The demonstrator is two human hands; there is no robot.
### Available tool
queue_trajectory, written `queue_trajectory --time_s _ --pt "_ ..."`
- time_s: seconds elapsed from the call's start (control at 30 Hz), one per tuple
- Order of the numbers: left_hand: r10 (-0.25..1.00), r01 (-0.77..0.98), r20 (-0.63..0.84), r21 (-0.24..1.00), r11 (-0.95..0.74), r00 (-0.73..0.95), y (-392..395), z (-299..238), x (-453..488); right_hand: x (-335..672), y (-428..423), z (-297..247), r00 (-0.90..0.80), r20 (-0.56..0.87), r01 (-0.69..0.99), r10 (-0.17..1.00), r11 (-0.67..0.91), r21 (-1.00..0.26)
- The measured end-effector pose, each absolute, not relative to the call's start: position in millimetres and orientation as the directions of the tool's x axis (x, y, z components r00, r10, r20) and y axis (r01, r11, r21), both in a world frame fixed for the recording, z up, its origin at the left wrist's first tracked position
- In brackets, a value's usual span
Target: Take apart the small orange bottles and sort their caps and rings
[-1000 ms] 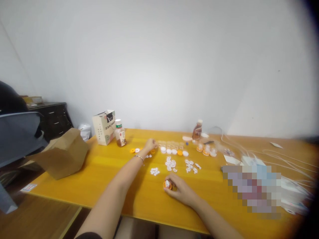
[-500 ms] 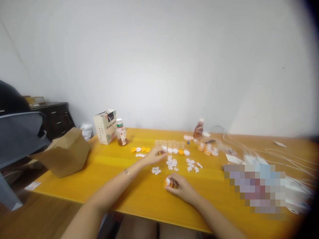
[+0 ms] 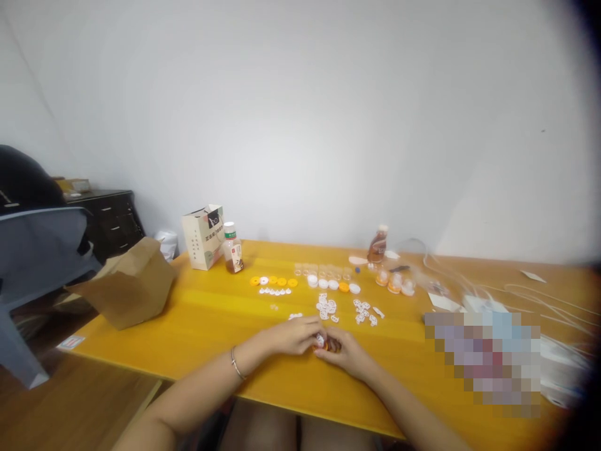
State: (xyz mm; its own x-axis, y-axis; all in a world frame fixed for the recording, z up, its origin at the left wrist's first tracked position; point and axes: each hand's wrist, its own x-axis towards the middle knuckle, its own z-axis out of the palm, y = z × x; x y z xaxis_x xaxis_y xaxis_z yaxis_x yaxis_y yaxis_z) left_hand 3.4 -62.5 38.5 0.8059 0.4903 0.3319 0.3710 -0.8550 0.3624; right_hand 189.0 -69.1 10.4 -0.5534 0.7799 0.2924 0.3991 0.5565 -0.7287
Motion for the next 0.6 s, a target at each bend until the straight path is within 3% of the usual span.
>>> queue_trajectory --time_s 0.17,0.3,0.47,0.6 --pt "0.521 0.386 0.417 0.368 -0.846 0.745 -66 32 5 189 -68 10 -0.555 0.294 0.388 0.778 0.555 -0.736" --pt "0.602 0.419 0.581 0.432 -0.799 0.548 -66 42 8 190 -69 9 -0.532 0.264 0.406 0.804 0.516 -0.754" --pt "0.566 0.399 0.532 0.404 -0.823 0.629 -69 43 14 190 -68 6 -0.537 0.276 0.368 0.797 0.516 -0.773" --pt "0.686 0.479 0.532 0.492 -0.727 0.496 -64 35 12 190 -67 8 -0.551 0.264 0.392 0.792 0.525 -0.756"
